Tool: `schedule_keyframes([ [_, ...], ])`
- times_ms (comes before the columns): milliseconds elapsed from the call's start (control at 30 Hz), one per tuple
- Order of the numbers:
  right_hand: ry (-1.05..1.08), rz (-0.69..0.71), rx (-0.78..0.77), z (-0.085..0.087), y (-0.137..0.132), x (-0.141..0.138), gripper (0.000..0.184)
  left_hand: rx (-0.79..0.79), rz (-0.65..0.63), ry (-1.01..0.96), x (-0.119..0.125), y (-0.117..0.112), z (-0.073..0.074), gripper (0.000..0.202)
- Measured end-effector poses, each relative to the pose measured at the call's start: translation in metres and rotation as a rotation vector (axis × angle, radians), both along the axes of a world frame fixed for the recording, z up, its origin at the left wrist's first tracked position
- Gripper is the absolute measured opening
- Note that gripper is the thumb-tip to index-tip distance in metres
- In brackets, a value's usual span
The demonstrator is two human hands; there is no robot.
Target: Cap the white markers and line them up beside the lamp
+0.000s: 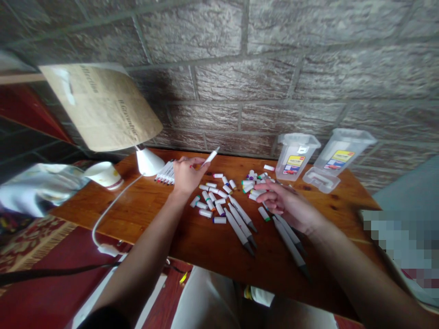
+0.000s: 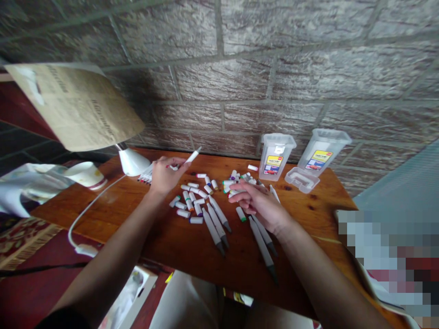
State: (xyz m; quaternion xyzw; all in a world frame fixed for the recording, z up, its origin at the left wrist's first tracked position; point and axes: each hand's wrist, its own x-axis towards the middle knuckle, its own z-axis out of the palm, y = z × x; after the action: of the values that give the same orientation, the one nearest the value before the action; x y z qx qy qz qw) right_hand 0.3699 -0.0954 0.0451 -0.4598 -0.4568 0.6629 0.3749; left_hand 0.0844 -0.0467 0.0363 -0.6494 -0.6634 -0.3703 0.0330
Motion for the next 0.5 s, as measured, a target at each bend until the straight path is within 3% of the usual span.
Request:
schedule_keyframes([
  [133,-0.011,0.026,0.008,-0.006,0.0,-0.001,0.046,-0.166,0.151,0.112,-0.013,0.003,0.0,0.026],
  [300,0.006,0.004,0.029,-0.005,-0.001,-0.001,0.044,-0.385,0.214,0.231,-0.011,0.0,-0.003,0.02],
  [500,-0.019,-0.003,0.038,-0.004,-0.001,-0.001,0.045,-0.343,0.208,0.315,-0.003,-0.003,-0.01,0.024],
])
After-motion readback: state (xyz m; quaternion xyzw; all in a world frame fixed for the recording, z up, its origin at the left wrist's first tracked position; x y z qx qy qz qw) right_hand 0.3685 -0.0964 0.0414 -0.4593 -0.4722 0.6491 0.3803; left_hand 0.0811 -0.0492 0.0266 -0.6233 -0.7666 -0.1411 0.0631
